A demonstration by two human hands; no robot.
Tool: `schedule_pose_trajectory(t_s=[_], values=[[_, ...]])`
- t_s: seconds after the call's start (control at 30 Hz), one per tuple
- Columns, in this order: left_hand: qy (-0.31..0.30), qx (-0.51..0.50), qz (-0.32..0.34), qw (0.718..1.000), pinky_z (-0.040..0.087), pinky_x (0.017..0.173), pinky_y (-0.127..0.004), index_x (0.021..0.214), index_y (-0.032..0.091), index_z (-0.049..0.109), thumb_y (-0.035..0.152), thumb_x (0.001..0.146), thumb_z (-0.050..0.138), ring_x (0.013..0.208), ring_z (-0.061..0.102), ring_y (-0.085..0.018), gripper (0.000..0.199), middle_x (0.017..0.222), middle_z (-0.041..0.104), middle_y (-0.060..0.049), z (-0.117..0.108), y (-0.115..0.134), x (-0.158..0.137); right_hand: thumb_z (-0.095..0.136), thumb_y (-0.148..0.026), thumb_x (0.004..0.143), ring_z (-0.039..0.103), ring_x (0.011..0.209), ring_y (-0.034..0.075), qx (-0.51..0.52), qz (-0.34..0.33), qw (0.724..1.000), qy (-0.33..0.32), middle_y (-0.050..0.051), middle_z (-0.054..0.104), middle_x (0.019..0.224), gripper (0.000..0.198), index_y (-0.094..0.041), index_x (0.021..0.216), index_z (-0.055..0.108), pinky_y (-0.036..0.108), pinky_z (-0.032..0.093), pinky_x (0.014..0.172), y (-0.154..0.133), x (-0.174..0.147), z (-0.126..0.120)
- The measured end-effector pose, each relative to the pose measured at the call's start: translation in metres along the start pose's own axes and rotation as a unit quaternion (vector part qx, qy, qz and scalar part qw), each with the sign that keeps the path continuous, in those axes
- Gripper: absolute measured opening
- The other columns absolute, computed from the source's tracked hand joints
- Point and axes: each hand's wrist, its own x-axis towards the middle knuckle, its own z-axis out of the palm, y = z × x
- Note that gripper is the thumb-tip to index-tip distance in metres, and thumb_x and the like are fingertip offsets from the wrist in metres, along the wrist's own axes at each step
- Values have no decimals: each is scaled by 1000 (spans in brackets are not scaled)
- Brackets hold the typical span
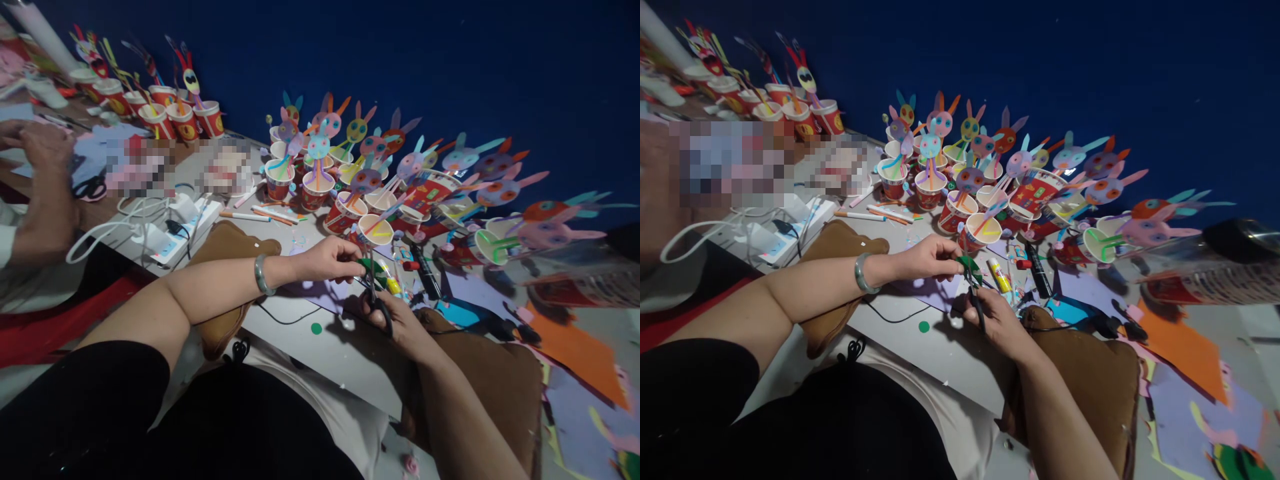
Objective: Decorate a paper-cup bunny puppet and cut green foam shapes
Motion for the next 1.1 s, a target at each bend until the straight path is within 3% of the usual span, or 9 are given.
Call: schedule_pose_trajectory(t_s=[0.23,0.57,0.73,1.1], values=[[3,4,12,1000,36,43,-17,66,13,56,23,75,65,42,49,-4,16,51,58,4,2,-2,4,44,-85,78,39,62,13,27,9,1000,-2,-1,45,65,66,-20,69,49,27,32,57,0,-1,-1],[-10,31,31,999,32,43,-17,56,15,49,20,73,63,40,46,-4,23,46,53,5,13,18,28,47,-86,76,40,61,14,85,-1,995,47,0,47,64,66,-20,70,49,28,31,56,11,-6,-12],[2,-4,42,999,33,43,-18,59,15,49,19,74,62,39,45,-4,20,46,52,6,20,14,39,46,-84,78,40,61,15,103,-9,992,69,0,47,65,64,-21,71,50,29,31,57,17,-7,-13],[-21,-2,57,998,33,43,-19,60,14,53,37,75,72,42,45,-4,35,49,52,5,16,15,28,42,-85,80,42,62,14,64,-19,996,64,0,49,66,66,-20,70,49,29,32,59,16,-6,-15]])
